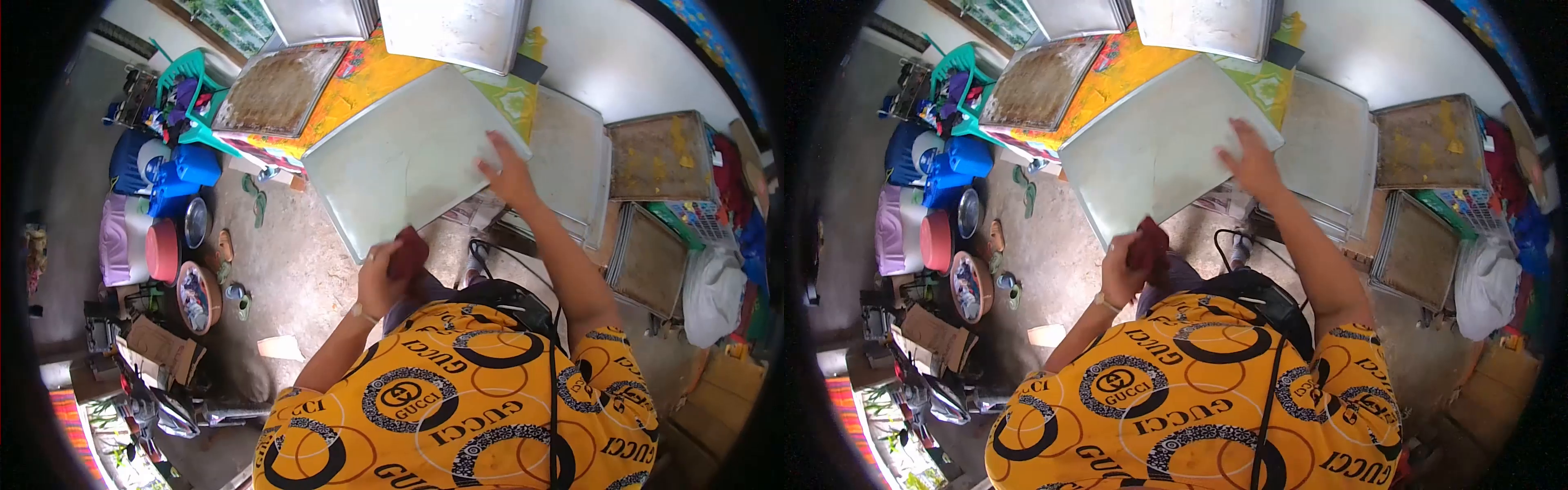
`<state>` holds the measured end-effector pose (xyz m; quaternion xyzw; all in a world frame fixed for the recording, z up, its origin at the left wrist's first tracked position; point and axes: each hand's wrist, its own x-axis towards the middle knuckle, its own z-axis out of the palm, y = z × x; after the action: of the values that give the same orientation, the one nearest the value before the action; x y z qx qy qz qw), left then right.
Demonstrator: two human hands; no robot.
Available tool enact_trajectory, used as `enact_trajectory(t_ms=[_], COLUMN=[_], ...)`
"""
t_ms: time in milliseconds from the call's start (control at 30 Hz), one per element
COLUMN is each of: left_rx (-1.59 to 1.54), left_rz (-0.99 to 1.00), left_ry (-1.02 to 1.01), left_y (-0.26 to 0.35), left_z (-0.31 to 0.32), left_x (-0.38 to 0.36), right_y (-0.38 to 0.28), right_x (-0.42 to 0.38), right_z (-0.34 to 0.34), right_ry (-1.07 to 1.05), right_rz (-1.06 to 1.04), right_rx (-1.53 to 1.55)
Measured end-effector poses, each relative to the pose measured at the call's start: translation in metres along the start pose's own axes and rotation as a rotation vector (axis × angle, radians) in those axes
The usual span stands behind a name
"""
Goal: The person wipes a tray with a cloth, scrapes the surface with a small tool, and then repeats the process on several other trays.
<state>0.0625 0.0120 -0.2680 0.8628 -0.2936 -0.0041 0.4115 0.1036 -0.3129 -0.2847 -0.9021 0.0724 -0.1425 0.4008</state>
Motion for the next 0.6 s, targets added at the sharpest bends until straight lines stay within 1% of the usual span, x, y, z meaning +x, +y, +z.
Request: enact_trajectory(t_ms=[33, 67, 100, 133, 167, 200, 233, 300, 400, 433, 467, 533, 567, 600], left_rx=[-0.036, -0.21, -0.359, -0.763, -1.112, -1.458, -1.324, -1.057, -0.634, -0.138, 0.358, 0.496, 0.564, 0.601], left_rz=[-0.038, -0.198, -0.304, -0.3, -0.471, -0.648, -0.57, -0.403, -0.162, -0.183, -0.198, -0.245, -0.269, -0.243], left_ry=[0.055, 0.113, 0.152, 0.171, 0.053, -0.082, -0.126, -0.194, -0.257, -0.121, 0.022, -0.06, -0.101, -0.113], left_y=[0.01, 0.019, 0.037, 0.035, 0.05, 0.063, 0.063, 0.051, 0.018, -0.002, -0.025, -0.056, -0.069, -0.078], left_z=[0.006, 0.017, 0.023, 0.04, 0.043, 0.042, 0.041, 0.032, 0.013, 0.013, 0.017, 0.018, 0.021, 0.025], left_x=[0.015, 0.03, 0.05, 0.064, 0.079, 0.089, 0.094, 0.108, 0.127, 0.131, 0.135, 0.151, 0.157, 0.163], right_y=[-0.023, -0.047, -0.068, -0.082, -0.097, -0.099, -0.101, -0.078, -0.07, -0.074, -0.083, -0.102, -0.087, -0.066], right_x=[-0.019, -0.037, -0.052, -0.067, -0.074, -0.075, -0.076, -0.058, -0.036, -0.03, -0.025, -0.019, -0.016, -0.015], right_z=[-0.005, -0.01, -0.011, -0.01, -0.007, -0.007, -0.008, -0.011, -0.018, -0.017, -0.013, -0.001, 0.022, 0.047], right_ry=[-0.088, -0.191, -0.292, -0.339, -0.284, -0.25, -0.214, -0.166, 0.007, 0.068, 0.008, -0.115, -0.135, -0.111], right_rz=[-0.019, -0.067, -0.115, -0.158, -0.178, -0.124, -0.071, 0.171, 0.076, -0.032, 0.01, 0.093, 0.018, -0.168], right_rx=[0.142, 0.209, 0.275, 0.253, 0.212, 0.261, 0.312, 0.6, 0.367, 0.177, 0.049, -0.204, -0.237, -0.361])
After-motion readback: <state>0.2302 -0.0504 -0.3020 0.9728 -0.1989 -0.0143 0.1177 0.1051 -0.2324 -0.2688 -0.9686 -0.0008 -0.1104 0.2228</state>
